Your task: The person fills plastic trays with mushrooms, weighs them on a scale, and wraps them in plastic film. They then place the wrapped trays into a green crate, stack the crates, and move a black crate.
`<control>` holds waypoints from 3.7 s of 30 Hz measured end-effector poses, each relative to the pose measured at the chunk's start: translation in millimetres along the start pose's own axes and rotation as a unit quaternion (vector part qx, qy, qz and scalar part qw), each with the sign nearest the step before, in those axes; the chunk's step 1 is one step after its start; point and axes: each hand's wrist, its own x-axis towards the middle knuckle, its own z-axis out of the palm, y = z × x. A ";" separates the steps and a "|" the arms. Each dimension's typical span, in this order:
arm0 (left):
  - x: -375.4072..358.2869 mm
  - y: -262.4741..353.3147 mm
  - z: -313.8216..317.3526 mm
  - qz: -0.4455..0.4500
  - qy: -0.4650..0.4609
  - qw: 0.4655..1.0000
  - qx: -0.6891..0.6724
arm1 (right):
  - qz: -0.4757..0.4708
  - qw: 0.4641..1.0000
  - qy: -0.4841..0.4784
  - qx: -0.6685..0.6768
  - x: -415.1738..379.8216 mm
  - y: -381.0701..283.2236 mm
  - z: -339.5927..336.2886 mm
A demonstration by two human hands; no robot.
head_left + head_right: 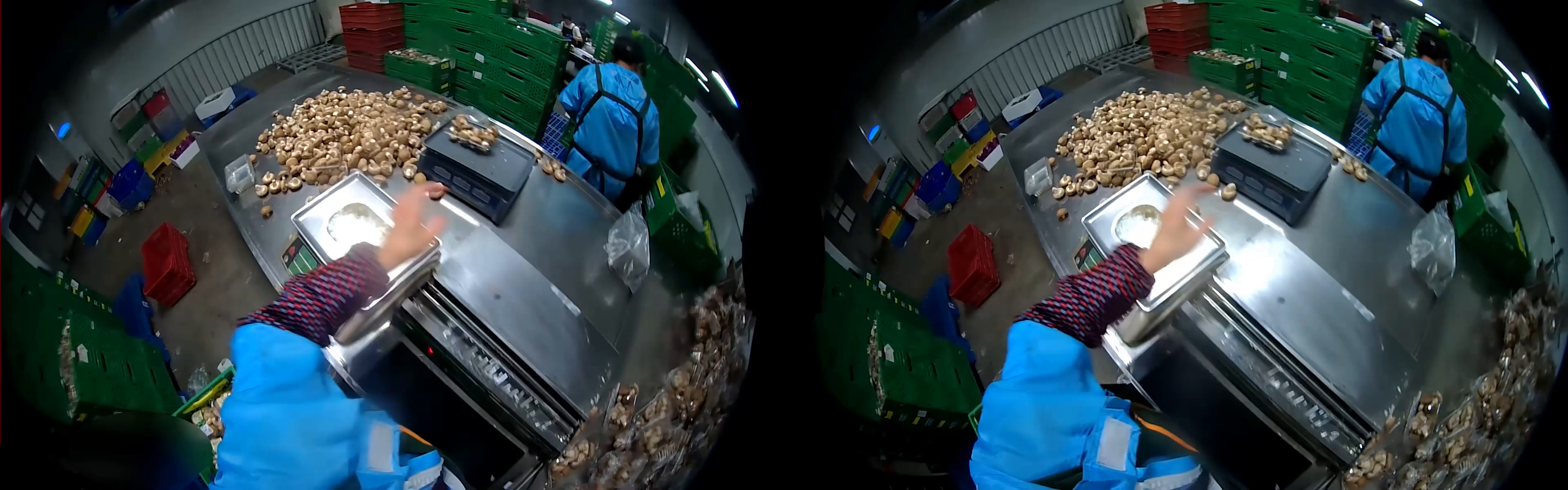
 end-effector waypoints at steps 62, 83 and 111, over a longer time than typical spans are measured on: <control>-6.5 -314.5 -231.9 -0.163 -0.164 0.964 -0.135 | -0.303 0.708 -0.596 0.228 -349.9 -568.5 253.5; -134.0 -473.3 -268.2 -0.206 -0.227 0.810 0.499 | -0.329 0.773 -0.533 0.100 -352.7 -545.8 235.9; -76.1 -495.2 -192.2 -0.260 -0.185 0.917 0.240 | -0.121 0.338 -0.922 0.148 -499.9 -493.7 178.7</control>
